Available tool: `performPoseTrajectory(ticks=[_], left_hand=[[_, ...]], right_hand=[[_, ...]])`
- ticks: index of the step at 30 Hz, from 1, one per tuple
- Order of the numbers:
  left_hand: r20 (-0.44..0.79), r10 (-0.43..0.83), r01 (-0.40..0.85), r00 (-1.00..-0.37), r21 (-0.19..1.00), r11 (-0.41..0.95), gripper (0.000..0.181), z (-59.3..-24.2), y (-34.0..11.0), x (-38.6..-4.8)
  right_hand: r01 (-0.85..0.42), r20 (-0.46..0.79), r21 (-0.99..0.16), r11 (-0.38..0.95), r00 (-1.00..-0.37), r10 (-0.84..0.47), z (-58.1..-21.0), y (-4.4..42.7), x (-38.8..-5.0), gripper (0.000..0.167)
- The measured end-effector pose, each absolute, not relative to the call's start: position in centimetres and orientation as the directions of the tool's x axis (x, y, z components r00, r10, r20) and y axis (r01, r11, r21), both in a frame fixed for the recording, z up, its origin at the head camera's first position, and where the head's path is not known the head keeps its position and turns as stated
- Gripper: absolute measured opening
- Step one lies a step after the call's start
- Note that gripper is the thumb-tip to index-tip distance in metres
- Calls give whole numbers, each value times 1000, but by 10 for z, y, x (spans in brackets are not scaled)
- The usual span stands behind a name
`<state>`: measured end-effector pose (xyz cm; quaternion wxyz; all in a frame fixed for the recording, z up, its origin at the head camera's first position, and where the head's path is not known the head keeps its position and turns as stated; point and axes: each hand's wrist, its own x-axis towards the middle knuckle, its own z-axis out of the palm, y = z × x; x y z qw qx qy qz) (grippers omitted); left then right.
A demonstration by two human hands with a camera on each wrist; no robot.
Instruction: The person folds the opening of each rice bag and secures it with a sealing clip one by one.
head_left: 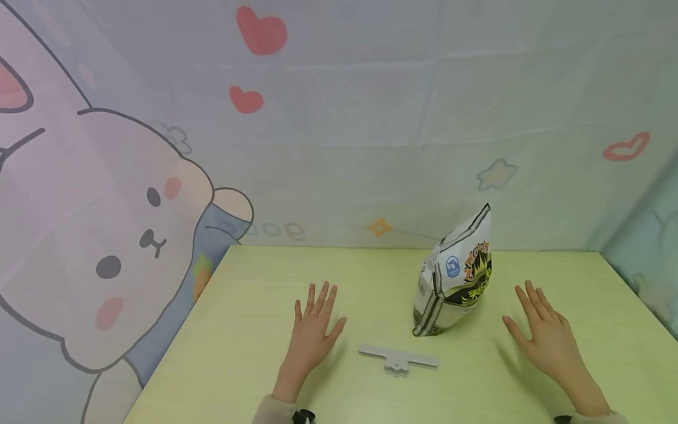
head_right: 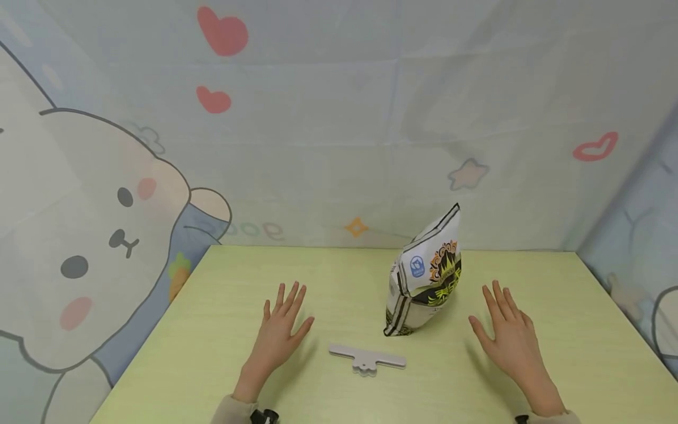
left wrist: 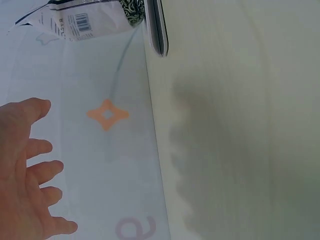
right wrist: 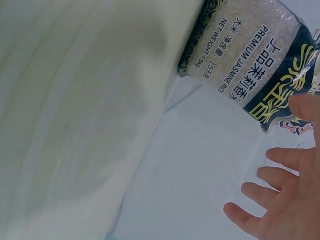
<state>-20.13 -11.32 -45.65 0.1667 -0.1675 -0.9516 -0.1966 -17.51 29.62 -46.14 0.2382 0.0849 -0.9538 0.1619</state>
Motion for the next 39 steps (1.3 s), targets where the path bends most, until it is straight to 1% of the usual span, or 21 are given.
performPoseTrajectory(ticks=[5, 7, 11, 15, 20, 29, 39], left_hand=[[360, 270, 399, -893, 358, 844, 60, -456, -108, -201], [358, 274, 404, -893, 364, 839, 60, -457, -107, -200], [365, 284, 417, -887, 366, 832, 59, -459, -105, -199], [364, 286, 421, -887, 381, 823, 58, -459, -103, -198], [338, 301, 430, -892, 425, 797, 57, -455, -98, -198], [335, 322, 447, -886, 423, 788, 56, -448, -90, -200], [317, 349, 469, -882, 506, 723, 54, -443, -78, -200]], right_hand=[[-312, 554, -320, 895, -828, -91, -462, 296, -176, 59], [-334, 564, -347, 876, -821, -90, -462, 295, -176, 58], [-340, 548, -396, 853, -833, -78, -462, 292, -173, 56], [-338, 535, -421, 842, -842, -71, -461, 289, -172, 55], [-364, 557, -441, 821, -827, -67, -458, 286, -173, 55], [-405, 596, -452, 794, -800, -69, -449, 281, -174, 55], [-439, 621, -439, 784, -779, -88, -437, 270, -175, 57]])
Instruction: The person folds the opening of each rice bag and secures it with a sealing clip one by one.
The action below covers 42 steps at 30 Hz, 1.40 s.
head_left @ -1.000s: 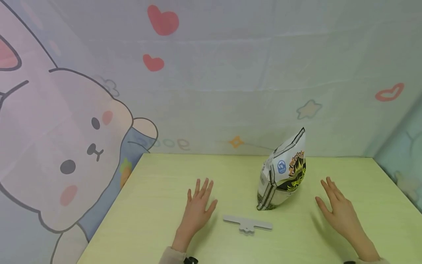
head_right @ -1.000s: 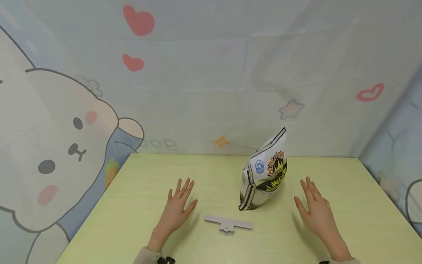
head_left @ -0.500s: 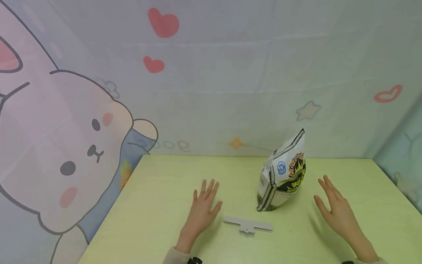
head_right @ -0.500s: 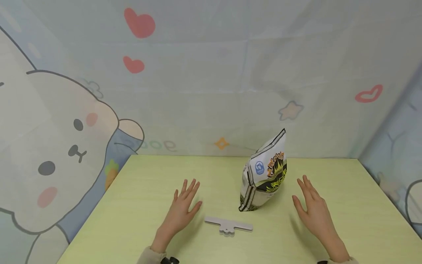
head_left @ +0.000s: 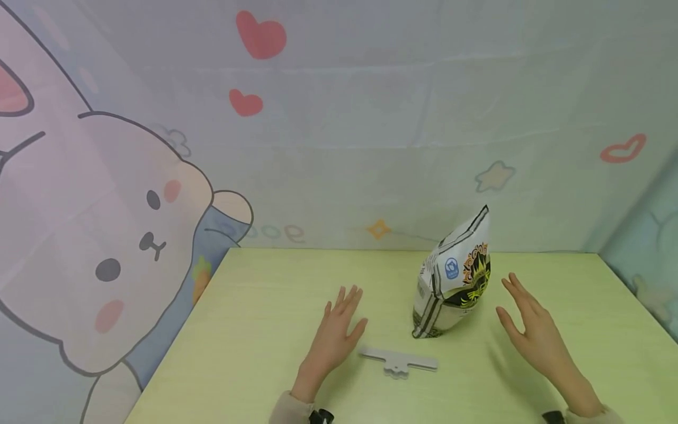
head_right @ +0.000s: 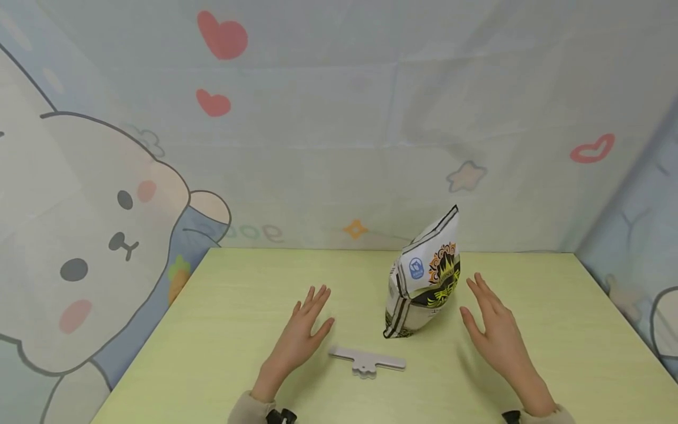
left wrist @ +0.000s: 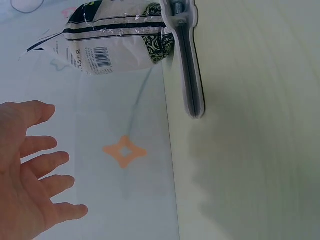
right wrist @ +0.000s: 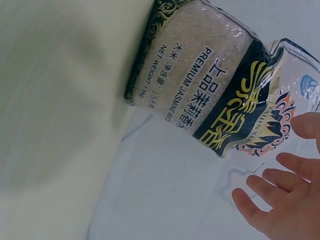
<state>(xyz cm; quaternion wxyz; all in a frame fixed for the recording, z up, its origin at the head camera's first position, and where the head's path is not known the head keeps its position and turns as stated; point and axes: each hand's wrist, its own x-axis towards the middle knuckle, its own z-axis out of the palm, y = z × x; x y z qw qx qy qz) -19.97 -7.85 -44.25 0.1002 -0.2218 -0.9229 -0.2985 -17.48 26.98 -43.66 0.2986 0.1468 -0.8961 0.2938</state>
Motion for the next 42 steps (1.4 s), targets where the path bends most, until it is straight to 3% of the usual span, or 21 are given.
performPoseTrajectory(ticks=[9, 19, 36, 42], left_hand=[[377, 347, 509, -859, 562, 652, 47, -441, -69, -202], [510, 332, 593, -794, 528, 607, 39, -439, -60, -202], [731, 226, 713, -644, 467, 524, 26, -442, -28, -208], [763, 175, 728, -622, 481, 489, 21, -446, -12, -209]], right_hand=[[-438, 653, -423, 793, -755, -69, -427, 263, -173, 58], [-523, 749, -363, 771, -656, -92, -421, 257, -177, 57], [-610, 832, -316, 727, -547, -97, -400, 242, -183, 47], [-598, 811, -341, 725, -578, -95, -397, 239, -184, 50]])
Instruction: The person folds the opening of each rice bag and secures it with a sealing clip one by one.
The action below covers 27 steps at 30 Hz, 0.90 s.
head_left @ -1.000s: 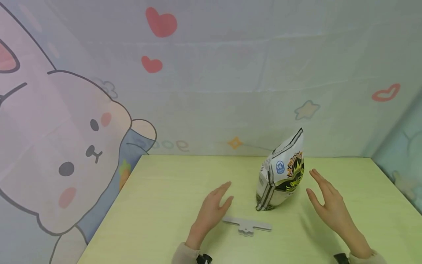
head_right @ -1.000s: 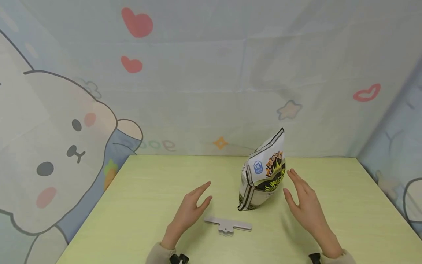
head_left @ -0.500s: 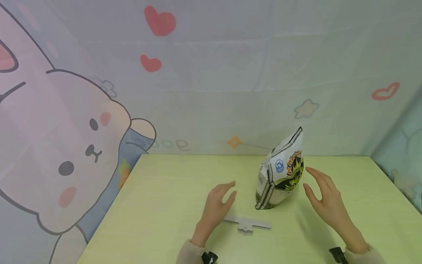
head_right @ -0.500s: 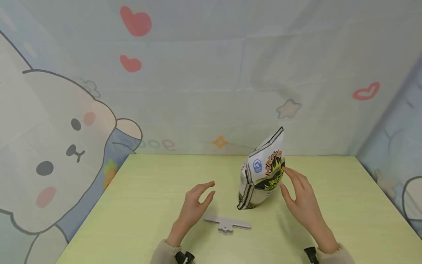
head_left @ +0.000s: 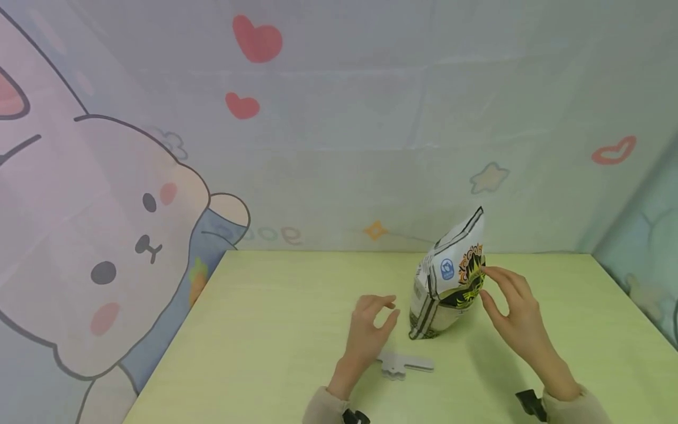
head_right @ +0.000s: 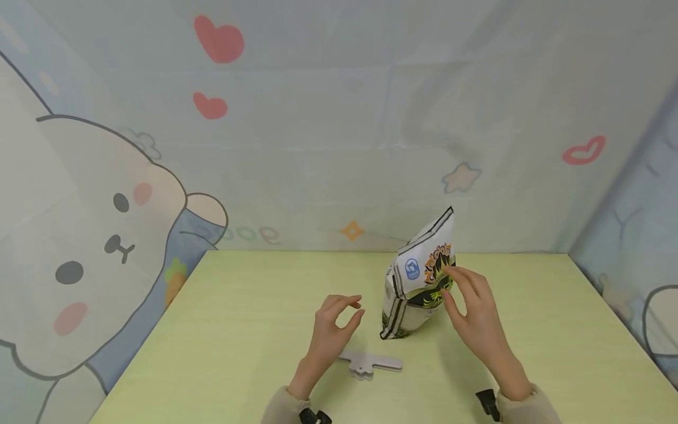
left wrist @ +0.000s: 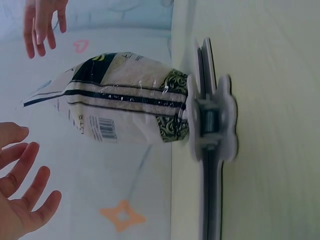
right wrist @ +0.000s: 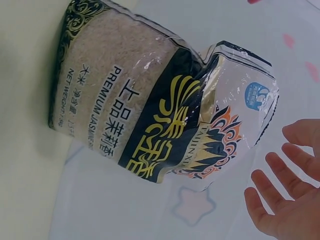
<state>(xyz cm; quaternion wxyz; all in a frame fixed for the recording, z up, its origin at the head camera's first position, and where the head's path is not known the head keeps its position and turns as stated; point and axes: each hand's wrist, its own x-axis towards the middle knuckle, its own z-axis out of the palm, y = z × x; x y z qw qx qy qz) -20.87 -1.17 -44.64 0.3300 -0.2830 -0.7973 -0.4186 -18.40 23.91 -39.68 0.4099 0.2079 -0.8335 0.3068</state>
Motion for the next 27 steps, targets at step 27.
performPoseTrajectory(ticks=[27], left_hand=[[633, 167, 634, -756, 642, 431, 33, -434, 24, -210]], right_hand=[[-700, 826, -232, 675, -508, -243, -369, 223, -216, 57]])
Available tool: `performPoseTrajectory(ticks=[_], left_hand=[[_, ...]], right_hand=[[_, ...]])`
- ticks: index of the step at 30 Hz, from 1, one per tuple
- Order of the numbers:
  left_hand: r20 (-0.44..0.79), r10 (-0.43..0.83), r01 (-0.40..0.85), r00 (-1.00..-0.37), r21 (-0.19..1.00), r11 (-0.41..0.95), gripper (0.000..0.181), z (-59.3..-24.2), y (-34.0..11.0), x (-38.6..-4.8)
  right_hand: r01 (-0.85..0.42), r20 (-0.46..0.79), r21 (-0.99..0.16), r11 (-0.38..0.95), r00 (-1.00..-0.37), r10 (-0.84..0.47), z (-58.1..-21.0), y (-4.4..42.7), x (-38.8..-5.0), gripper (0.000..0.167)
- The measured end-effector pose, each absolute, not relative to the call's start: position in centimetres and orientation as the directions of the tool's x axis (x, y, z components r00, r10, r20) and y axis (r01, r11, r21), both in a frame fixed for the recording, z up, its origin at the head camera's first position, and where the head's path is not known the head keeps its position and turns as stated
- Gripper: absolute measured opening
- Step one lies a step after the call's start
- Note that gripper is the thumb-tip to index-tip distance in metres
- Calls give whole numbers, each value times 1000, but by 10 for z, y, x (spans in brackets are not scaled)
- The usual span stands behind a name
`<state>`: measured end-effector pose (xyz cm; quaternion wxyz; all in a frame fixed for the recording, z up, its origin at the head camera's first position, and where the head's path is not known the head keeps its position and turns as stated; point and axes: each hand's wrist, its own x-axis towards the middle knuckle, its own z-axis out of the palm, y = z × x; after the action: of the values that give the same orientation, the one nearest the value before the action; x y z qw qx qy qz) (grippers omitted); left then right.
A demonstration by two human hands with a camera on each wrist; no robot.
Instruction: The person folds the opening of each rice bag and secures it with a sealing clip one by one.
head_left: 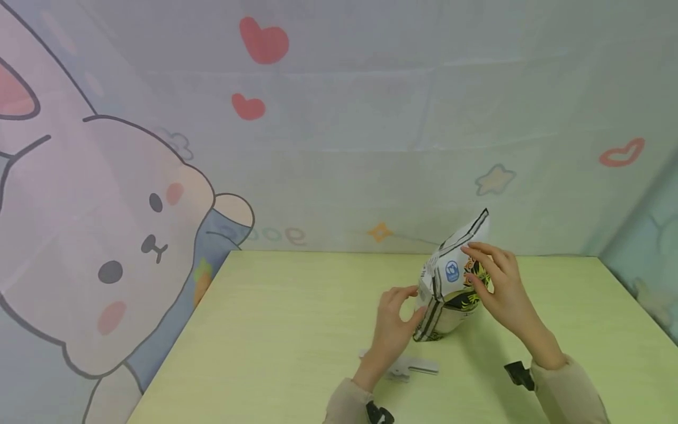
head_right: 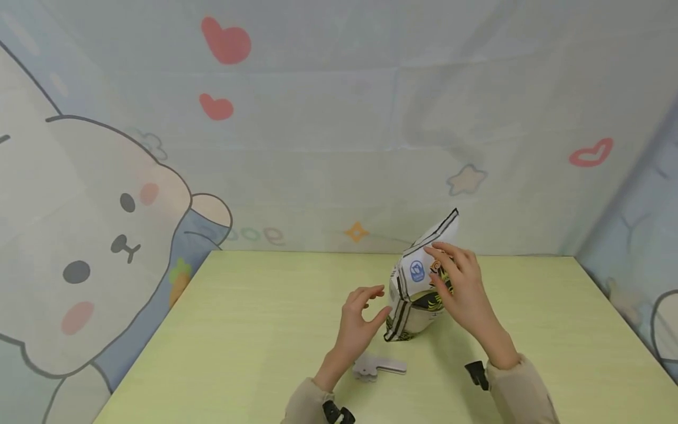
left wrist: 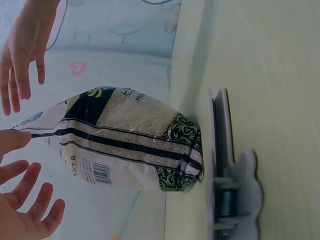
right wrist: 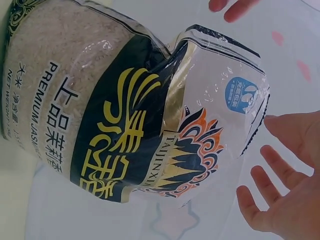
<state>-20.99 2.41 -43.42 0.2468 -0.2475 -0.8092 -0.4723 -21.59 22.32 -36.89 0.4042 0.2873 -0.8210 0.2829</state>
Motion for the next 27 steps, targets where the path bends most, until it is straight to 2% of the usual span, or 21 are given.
performPoseTrajectory(ticks=[12, 20, 27], left_hand=[[633, 155, 637, -758, 668, 384, 31, -440, 39, -212], [651, 154, 660, -743, 675, 330, 30, -441, 49, -211], [616, 141, 628, -775, 727, 278, 28, -442, 54, -210]], right_hand=[[-709, 813, -158, 688, -488, -316, -365, 220, -225, 59], [-682, 784, -164, 713, -529, -326, -363, 219, -228, 55], [-677, 758, -148, 721, -545, -357, -360, 220, -232, 51]])
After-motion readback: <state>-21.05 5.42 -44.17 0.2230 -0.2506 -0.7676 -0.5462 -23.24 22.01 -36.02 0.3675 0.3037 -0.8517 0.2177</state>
